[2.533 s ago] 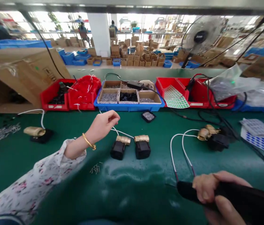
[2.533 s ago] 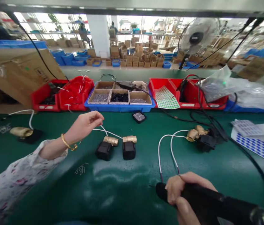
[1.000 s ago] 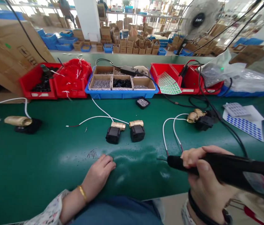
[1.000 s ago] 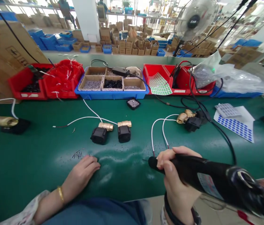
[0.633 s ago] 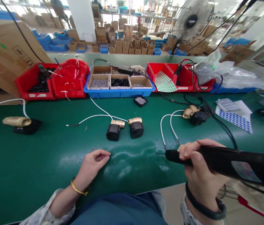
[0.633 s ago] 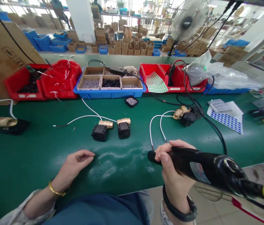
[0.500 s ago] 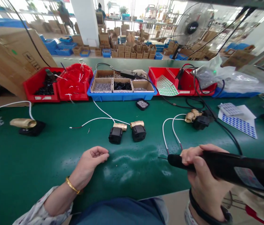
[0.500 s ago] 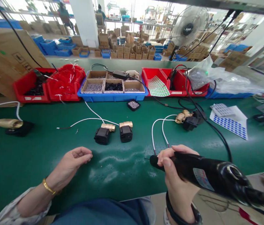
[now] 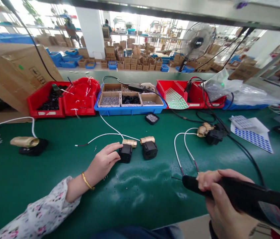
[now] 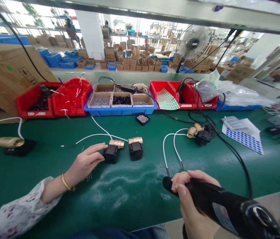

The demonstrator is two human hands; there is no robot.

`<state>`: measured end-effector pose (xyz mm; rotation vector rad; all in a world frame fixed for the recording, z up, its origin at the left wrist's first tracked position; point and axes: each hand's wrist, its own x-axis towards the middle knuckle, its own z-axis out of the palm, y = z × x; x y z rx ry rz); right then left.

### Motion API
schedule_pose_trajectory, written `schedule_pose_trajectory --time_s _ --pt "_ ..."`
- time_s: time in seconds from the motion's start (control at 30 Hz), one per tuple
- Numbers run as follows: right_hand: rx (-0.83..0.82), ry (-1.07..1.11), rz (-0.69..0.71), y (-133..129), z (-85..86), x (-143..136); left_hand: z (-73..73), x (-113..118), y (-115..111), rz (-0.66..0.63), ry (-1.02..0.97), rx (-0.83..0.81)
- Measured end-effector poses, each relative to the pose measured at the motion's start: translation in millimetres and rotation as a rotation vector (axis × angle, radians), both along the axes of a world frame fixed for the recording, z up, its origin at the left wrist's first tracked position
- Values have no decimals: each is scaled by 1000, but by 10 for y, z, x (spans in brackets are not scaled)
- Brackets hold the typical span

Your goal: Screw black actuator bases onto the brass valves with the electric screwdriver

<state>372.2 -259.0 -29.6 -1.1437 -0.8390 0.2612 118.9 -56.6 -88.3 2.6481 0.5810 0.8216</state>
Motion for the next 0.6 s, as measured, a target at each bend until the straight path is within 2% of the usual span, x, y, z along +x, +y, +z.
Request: schedule_pose_trajectory --time_s 0.2,0.3,0.4,0.5,0.6 --pt "15 24 66 -7 -5 10 11 40 90 -25 63 -130" --pt "-51 -72 131 -1 55 35 75 73 123 -22 95 -222" --pt "-86 -169 242 21 112 76 146 103 200 -18 92 -390" --pt "-109 -190 345 42 124 97 220 140 319 -150 144 -528" --pt "-158 -180 388 85 118 56 278 231 390 -363 322 -439"
